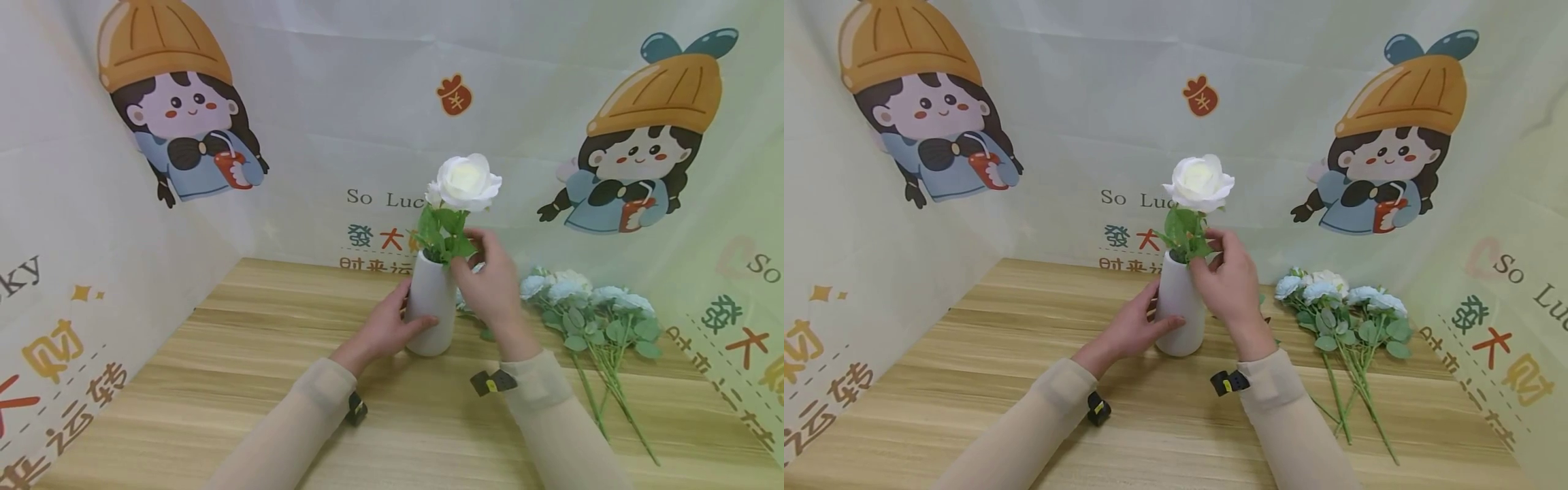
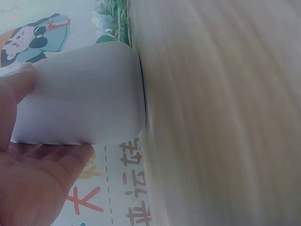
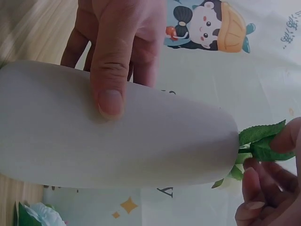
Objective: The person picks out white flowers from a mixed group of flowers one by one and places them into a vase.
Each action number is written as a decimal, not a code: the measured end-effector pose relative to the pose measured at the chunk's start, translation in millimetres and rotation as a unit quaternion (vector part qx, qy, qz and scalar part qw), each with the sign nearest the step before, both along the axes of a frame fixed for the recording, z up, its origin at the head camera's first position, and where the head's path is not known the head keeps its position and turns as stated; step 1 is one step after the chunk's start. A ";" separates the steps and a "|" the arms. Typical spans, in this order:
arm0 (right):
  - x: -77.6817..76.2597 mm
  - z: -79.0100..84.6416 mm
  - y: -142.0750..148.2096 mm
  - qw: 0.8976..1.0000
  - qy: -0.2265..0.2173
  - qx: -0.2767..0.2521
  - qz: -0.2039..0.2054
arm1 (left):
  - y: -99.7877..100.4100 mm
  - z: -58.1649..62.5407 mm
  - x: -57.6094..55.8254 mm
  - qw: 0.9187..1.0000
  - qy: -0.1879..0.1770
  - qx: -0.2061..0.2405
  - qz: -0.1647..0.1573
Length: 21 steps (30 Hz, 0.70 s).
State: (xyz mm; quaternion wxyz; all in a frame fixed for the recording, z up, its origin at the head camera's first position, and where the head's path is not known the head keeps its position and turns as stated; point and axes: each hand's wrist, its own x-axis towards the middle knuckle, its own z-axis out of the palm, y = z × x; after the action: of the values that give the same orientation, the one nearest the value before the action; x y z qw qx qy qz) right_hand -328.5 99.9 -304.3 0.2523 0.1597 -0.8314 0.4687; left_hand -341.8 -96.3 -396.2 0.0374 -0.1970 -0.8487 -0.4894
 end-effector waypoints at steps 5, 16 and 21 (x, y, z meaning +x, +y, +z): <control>1.8 0.2 -3.0 0.993 0.059 0.096 0.028 | -0.1 0.4 0.0 1.000 0.012 -0.004 0.000; -1.3 -9.0 -7.1 0.984 0.115 0.133 0.017 | 1.2 -1.9 -2.8 0.999 0.029 -0.025 0.005; 0.5 -7.0 -3.9 0.987 0.088 0.133 0.017 | 1.7 -1.4 -2.0 0.999 0.021 -0.028 0.008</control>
State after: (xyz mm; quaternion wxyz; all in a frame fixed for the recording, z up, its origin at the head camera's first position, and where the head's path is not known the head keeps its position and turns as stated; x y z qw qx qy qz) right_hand -327.9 96.0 -311.4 0.2923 0.2469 -0.8582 0.3421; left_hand -343.8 -94.5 -397.6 0.0536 -0.2018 -0.8628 -0.4605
